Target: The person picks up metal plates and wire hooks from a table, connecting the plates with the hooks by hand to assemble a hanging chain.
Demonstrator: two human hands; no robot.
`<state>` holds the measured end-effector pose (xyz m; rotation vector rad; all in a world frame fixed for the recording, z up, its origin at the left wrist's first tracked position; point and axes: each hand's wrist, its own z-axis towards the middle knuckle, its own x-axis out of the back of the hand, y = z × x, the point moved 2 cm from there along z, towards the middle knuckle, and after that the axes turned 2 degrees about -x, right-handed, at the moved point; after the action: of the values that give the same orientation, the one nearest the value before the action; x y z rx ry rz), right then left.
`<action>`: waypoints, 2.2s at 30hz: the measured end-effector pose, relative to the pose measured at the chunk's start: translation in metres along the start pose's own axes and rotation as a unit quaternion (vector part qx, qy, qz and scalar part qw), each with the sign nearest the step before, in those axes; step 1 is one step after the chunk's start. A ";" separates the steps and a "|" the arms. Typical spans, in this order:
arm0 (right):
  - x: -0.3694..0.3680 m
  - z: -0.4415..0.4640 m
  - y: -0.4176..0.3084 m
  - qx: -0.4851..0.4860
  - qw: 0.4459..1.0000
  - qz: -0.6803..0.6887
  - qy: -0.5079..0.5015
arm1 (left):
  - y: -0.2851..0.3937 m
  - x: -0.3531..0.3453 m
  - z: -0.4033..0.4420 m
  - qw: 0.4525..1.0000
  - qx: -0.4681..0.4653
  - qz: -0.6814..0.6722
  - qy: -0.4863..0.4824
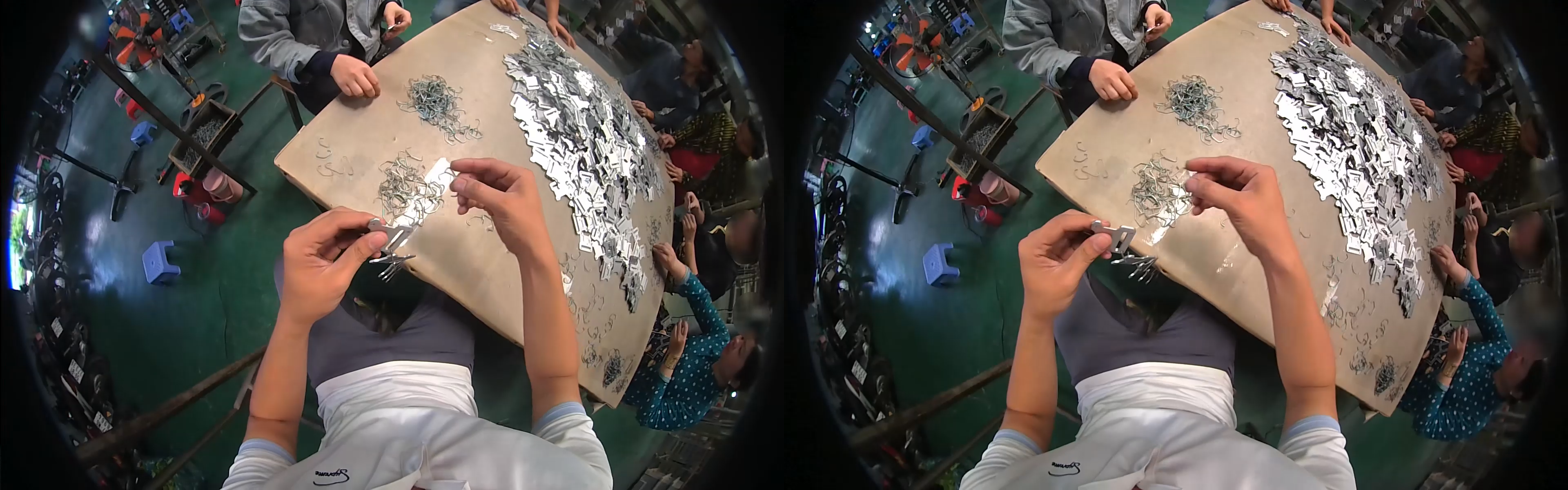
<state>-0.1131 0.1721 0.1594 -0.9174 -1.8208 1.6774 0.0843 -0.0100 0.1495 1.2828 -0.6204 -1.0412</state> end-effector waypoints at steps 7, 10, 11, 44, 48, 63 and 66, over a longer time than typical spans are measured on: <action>-0.062 -0.039 -0.025 0.106 0.992 0.046 -0.045 | -0.003 -0.002 -0.002 1.000 0.000 0.012 0.003; -0.072 -0.044 -0.023 0.132 0.990 0.016 -0.034 | 0.003 -0.008 -0.001 0.998 -0.035 0.046 0.009; -0.075 -0.045 -0.023 0.134 0.990 0.012 -0.030 | 0.004 -0.008 -0.002 0.996 -0.049 0.072 0.010; -0.078 -0.064 0.013 0.494 0.862 -0.048 0.103 | -0.002 -0.007 0.030 0.989 -0.006 -0.109 -0.095; -0.072 -0.077 0.014 0.490 0.862 -0.102 0.082 | -0.047 -0.043 0.103 0.979 0.016 0.120 -0.162; -0.043 -0.103 0.047 0.464 0.873 -0.076 0.132 | -0.240 -0.294 0.229 0.751 -0.285 0.501 -0.322; -0.043 -0.103 0.052 0.452 0.883 -0.066 0.113 | -0.234 -0.296 0.233 0.766 -0.213 0.504 -0.339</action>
<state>-0.0007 0.2082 0.1238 -0.5110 -0.7444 1.9222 -0.3085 0.1534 0.0253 0.0074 -1.3344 -0.6065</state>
